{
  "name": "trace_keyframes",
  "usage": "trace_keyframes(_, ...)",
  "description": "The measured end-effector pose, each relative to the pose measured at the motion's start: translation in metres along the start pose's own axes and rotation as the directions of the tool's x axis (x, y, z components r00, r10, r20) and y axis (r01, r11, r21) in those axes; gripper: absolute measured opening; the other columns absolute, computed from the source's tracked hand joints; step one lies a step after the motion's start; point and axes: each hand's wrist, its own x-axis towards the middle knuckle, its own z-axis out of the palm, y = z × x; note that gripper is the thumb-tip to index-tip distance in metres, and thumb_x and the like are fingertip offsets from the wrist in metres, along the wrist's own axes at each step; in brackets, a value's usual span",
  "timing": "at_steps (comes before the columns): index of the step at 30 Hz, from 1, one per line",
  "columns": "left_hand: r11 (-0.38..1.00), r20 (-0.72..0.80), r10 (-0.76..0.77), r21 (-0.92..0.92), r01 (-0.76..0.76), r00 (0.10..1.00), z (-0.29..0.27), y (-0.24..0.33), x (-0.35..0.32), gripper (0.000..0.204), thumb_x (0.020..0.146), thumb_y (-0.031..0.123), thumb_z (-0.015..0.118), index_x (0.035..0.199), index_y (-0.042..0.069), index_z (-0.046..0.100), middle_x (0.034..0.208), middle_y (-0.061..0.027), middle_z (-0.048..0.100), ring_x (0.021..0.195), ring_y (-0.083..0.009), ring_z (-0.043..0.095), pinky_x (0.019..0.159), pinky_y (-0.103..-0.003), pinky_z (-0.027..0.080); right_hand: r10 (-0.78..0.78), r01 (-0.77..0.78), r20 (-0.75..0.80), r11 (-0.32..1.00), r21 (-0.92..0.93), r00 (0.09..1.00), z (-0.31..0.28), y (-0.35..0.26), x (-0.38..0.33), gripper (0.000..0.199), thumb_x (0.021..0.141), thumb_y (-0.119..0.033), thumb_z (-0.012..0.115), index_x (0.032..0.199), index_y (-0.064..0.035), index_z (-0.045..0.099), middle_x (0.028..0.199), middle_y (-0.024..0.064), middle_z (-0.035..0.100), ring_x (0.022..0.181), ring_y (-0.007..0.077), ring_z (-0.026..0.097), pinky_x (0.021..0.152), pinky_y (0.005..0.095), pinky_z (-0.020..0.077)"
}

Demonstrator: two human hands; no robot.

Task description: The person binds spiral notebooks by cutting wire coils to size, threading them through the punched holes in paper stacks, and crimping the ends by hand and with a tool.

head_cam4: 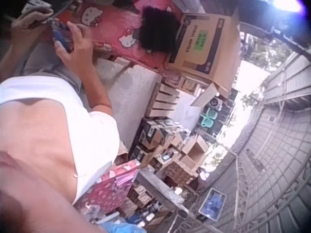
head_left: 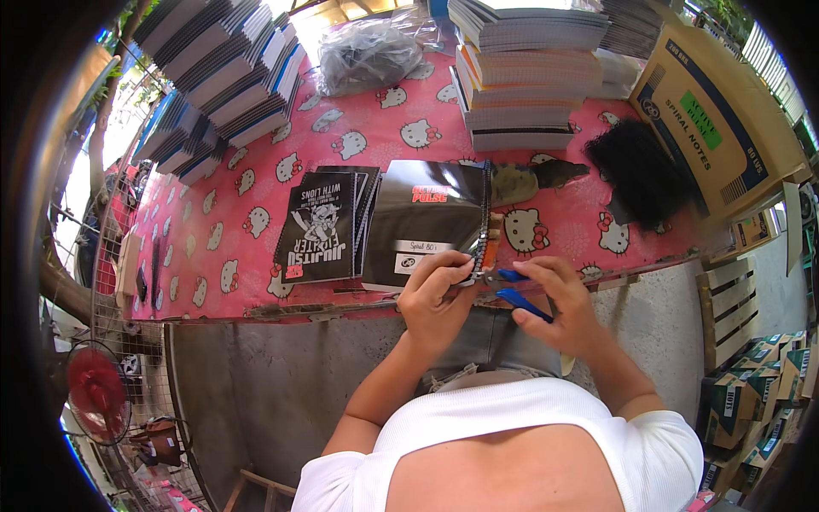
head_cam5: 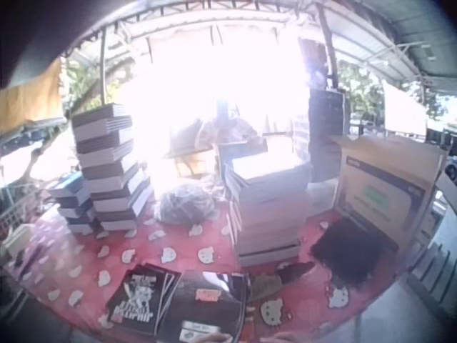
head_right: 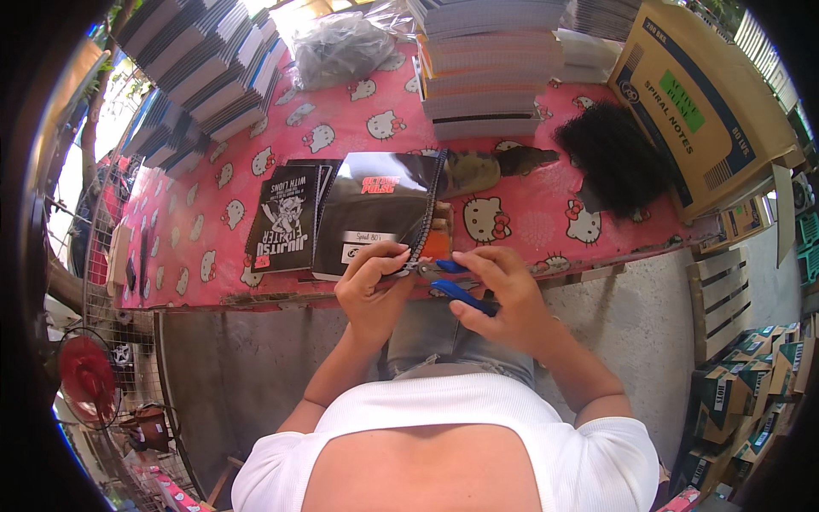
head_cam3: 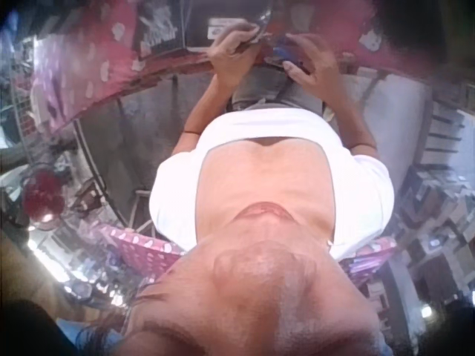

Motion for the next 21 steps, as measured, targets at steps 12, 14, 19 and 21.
trace_keyframes(12,0.991,-0.038,0.128,0.043,-0.126,0.991,0.001,-0.004,-0.001,0.023,0.064,-0.013,0.071,0.083,-0.001,0.067,0.089,-0.0119,0.066,0.074,-0.0201,0.064,0.060,-0.027,0.051,0.367,-0.648,0.542,0.307,0.697,0.756,0.002,0.014,-0.011,0.041,0.089,-0.023,0.063,0.122,-0.0003,0.056,0.102,0.0128,0.063,0.087,0.0229,0.063,0.075,0.0302,0.0516)
trace_keyframes(14,0.991,-0.062,0.123,0.055,-0.120,0.990,-0.002,-0.007,0.000,0.018,0.067,-0.011,0.072,0.080,-0.001,0.066,0.089,-0.0115,0.067,0.076,-0.0198,0.064,0.060,-0.027,0.051,0.200,-0.719,0.720,-0.092,0.689,0.664,-0.003,0.019,-0.005,0.041,0.092,-0.028,0.060,0.120,0.0017,0.057,0.098,0.0128,0.067,0.085,0.0231,0.065,0.074,0.0317,0.0510)
trace_keyframes(19,0.999,-0.740,-0.011,0.025,0.045,0.672,-0.065,-0.041,0.056,0.030,0.080,0.012,0.076,0.087,0.005,0.048,0.098,-0.0131,0.066,0.084,-0.0173,0.062,0.063,-0.029,0.051,0.292,-0.296,-0.126,0.955,-0.012,0.948,-0.020,0.095,-0.004,0.044,0.087,-0.035,0.063,0.115,-0.0005,0.059,0.108,0.0173,0.064,0.096,0.0327,0.062,0.081,0.0412,0.0495)
trace_keyframes(21,0.962,-0.840,-0.272,-0.247,0.116,0.469,-0.120,-0.086,0.057,0.032,0.082,0.019,0.076,0.084,0.004,0.048,0.086,-0.0046,0.056,0.077,-0.0133,0.052,0.068,-0.028,0.049,0.186,-0.301,-0.281,0.842,-0.449,0.941,-0.038,0.125,-0.006,0.046,0.084,-0.036,0.065,0.114,-0.0013,0.059,0.111,0.0184,0.063,0.100,0.0358,0.060,0.086,0.0441,0.0475)
